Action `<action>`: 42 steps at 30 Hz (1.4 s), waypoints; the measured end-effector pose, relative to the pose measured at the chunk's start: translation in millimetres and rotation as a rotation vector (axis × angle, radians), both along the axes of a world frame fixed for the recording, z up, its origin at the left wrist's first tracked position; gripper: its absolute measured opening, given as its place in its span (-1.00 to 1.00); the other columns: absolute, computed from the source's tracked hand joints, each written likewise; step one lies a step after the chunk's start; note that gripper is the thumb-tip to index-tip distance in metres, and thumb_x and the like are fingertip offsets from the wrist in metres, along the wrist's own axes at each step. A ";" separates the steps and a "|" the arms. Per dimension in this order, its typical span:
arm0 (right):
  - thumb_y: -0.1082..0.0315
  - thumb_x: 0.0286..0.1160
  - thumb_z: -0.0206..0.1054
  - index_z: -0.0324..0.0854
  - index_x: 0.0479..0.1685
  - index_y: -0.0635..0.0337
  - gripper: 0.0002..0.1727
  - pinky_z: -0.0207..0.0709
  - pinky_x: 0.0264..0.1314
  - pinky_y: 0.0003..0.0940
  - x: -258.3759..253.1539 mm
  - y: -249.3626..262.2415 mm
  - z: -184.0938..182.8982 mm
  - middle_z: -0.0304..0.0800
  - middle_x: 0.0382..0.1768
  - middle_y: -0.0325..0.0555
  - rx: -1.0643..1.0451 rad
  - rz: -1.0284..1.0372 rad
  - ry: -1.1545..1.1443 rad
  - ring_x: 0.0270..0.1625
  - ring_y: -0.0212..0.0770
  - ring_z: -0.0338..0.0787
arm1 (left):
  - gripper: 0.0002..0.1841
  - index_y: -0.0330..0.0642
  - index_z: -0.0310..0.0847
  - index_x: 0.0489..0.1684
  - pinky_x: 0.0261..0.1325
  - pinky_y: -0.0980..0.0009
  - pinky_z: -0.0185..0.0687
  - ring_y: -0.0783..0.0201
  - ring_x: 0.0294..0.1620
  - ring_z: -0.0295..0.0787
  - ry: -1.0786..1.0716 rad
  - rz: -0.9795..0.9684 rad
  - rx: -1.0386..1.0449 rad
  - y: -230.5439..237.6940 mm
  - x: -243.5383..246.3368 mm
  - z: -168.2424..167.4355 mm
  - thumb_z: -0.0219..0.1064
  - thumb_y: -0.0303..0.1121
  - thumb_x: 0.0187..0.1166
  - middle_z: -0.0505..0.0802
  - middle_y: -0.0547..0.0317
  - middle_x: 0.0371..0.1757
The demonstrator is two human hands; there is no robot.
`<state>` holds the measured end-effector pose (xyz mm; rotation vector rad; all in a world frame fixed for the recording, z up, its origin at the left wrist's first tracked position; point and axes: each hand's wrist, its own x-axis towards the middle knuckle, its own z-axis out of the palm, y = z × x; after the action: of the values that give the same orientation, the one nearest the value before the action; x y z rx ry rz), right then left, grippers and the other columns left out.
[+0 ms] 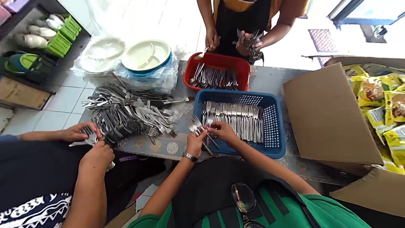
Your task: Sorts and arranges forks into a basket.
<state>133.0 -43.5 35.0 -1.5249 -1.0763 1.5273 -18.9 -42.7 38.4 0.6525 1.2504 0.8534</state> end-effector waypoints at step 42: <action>0.43 0.69 0.30 0.70 0.06 0.42 -0.79 0.69 -0.13 -0.36 13.2 8.2 -10.0 0.83 -0.20 -0.02 0.073 0.311 -0.027 -0.28 -0.37 0.76 | -0.67 -0.06 0.61 0.42 -0.15 0.34 0.78 0.35 -0.21 0.78 0.054 -0.074 0.163 -30.3 1.5 -7.2 0.23 -0.21 0.81 0.83 0.16 0.02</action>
<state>146.2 -35.3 25.0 -1.3795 -1.4211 1.6548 -17.5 -73.0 31.2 0.8526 1.2051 0.8872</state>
